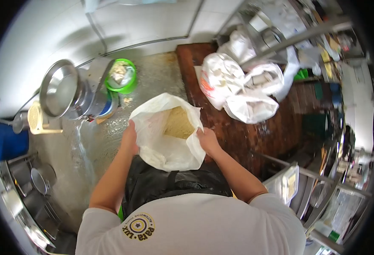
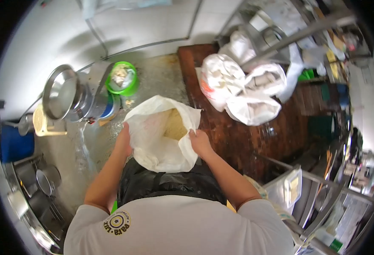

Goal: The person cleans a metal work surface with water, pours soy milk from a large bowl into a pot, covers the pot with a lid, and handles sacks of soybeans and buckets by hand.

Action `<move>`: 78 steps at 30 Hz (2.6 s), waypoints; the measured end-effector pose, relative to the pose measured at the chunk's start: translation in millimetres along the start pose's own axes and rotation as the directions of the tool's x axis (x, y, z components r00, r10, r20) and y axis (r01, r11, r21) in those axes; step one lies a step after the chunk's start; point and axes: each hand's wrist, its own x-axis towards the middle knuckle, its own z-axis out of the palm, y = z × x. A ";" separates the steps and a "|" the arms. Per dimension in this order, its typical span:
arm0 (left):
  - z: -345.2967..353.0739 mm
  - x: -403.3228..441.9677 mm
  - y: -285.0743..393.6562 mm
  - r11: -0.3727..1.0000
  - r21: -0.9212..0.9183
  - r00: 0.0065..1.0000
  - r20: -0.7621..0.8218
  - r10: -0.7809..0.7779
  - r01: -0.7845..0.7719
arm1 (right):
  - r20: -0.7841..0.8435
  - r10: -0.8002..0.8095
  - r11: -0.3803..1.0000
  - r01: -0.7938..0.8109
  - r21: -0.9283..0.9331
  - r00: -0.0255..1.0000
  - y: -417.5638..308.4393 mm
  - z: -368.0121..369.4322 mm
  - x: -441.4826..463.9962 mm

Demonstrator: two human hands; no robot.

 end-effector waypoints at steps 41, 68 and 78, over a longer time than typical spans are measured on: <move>-137.1 330.7 -16.9 0.901 -0.352 0.718 -0.692 -0.068 -0.253 | 0.418 0.303 0.870 -0.428 0.246 0.856 -53.0 544.4 552.0; -178.7 394.8 -33.4 0.999 -0.014 0.686 -0.727 -0.034 0.035 | 0.803 -0.112 0.552 0.708 -0.440 0.585 20.1 412.0 413.8; -220.1 413.6 -61.4 0.983 0.151 0.680 -0.710 0.182 -0.106 | 0.597 0.088 0.951 0.112 -0.290 0.797 113.8 419.6 522.2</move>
